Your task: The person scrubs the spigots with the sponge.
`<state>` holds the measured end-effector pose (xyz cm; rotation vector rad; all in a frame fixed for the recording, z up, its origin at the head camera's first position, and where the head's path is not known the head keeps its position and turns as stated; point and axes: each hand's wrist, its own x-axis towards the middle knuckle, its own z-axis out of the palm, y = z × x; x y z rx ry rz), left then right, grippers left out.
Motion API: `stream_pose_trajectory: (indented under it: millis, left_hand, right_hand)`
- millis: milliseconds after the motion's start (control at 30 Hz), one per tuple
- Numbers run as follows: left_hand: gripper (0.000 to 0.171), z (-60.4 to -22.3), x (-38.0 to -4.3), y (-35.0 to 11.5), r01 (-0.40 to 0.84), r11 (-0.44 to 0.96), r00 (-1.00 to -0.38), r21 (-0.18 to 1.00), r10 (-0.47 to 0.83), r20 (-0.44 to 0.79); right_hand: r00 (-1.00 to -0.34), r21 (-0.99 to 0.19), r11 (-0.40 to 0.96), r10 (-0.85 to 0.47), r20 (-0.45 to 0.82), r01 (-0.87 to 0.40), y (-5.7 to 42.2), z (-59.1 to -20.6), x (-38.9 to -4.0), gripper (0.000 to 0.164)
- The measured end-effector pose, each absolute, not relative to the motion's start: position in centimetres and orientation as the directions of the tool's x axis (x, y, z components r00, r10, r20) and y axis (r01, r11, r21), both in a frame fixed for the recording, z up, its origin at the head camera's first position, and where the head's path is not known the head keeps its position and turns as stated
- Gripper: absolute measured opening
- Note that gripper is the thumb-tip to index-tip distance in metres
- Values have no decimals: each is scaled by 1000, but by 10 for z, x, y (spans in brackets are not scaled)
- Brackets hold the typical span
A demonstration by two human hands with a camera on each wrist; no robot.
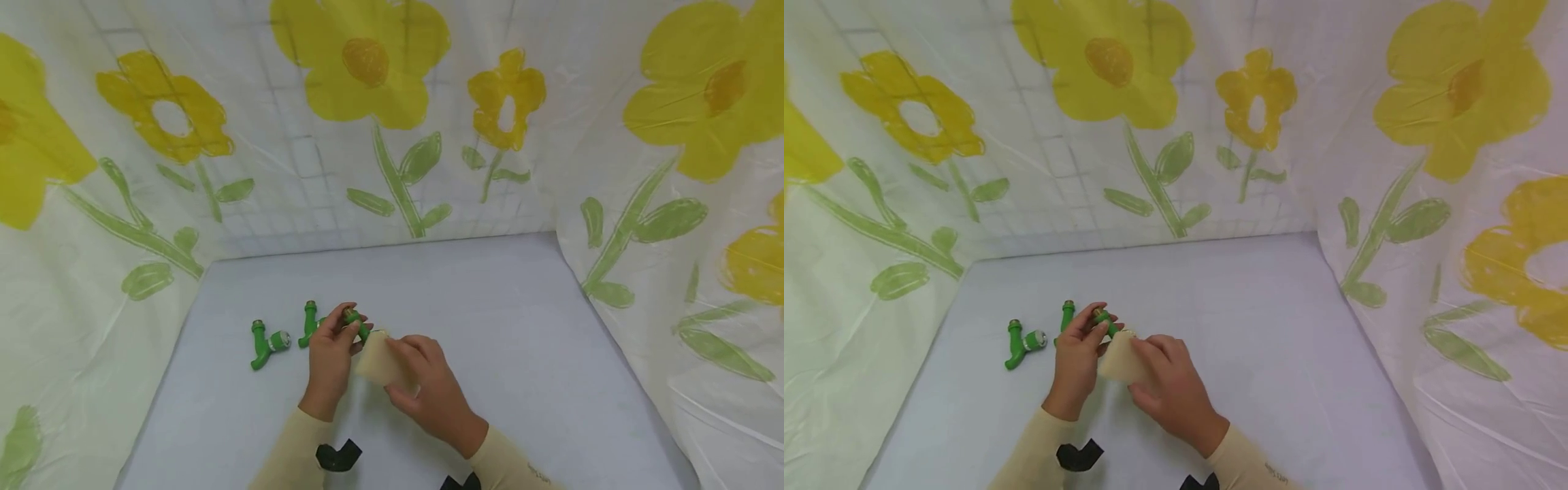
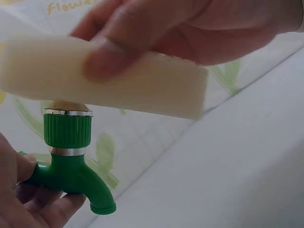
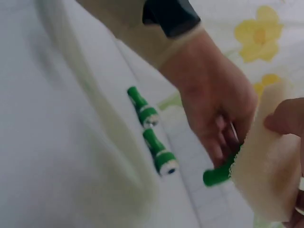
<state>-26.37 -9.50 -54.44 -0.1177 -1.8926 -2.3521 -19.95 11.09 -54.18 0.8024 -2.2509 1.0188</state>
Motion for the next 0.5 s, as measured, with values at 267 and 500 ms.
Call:
stream_pose_trajectory:
  millis: [267,500]
  left_hand:
    - [35,-542,-259,-93,127,-117,-991,985,31,131]
    - [36,-540,-264,-102,147,-147,-989,978,-43,142]
  right_hand:
    - [-701,-507,563,-197,685,-653,115,-540,-212,73]
    - [-720,-518,545,-261,643,-660,114,-547,-208,73]
